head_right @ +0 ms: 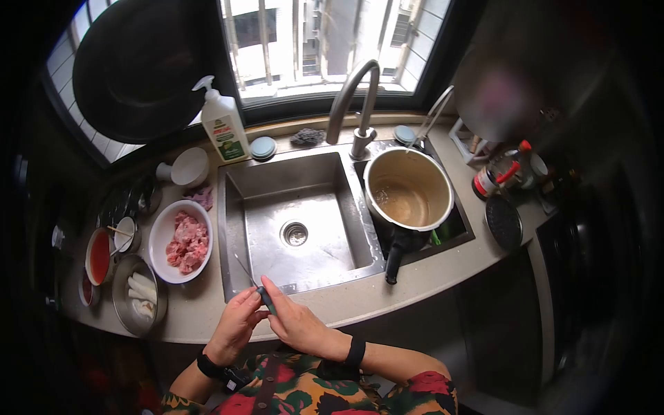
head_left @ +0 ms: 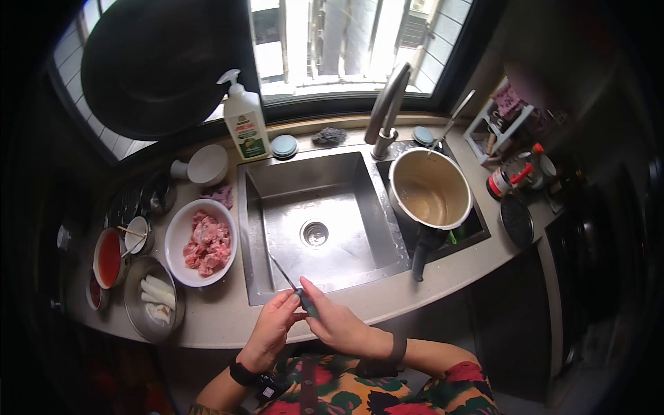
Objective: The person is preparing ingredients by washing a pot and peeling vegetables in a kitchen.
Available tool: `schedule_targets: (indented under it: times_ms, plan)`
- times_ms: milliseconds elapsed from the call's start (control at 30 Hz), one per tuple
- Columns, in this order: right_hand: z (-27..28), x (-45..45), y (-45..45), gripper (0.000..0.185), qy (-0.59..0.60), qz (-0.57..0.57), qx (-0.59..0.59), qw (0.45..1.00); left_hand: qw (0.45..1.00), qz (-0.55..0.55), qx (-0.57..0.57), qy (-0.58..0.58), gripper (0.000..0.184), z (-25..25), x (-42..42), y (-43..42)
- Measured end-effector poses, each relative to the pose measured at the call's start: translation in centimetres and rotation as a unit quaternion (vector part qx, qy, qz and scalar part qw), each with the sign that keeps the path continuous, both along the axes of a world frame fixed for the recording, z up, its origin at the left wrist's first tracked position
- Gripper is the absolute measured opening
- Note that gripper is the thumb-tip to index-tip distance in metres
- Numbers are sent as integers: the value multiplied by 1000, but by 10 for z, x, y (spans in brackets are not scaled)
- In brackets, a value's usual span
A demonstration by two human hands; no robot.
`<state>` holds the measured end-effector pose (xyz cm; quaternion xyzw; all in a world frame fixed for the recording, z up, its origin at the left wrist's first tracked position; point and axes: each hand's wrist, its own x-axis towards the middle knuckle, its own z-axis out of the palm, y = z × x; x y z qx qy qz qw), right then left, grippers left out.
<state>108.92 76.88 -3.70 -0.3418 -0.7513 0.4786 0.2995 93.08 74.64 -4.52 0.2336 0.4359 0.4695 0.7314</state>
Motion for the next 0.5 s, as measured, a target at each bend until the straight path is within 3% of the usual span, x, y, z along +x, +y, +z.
schedule_targets:
  times_ms: [167, 233, 367, 500]
  plan:
    - [16, 43, 4, 68, -73, -18, -34, 997, 998, -38, -7, -40, 28, -10, 35, 28]
    - [24, 78, 14, 66, -132, -38, -20, 990, 998, -45, -35, 15, 27, -8, 46, 37]
    - [41, 172, 56, 41, -135, -200, 42, 969, 985, -80, -54, 143, 24, -25, 61, 51]
    - [41, 274, 122, 32, -177, -267, 105, 941, 978, 7, -52, 201, 15, -46, 84, 53]
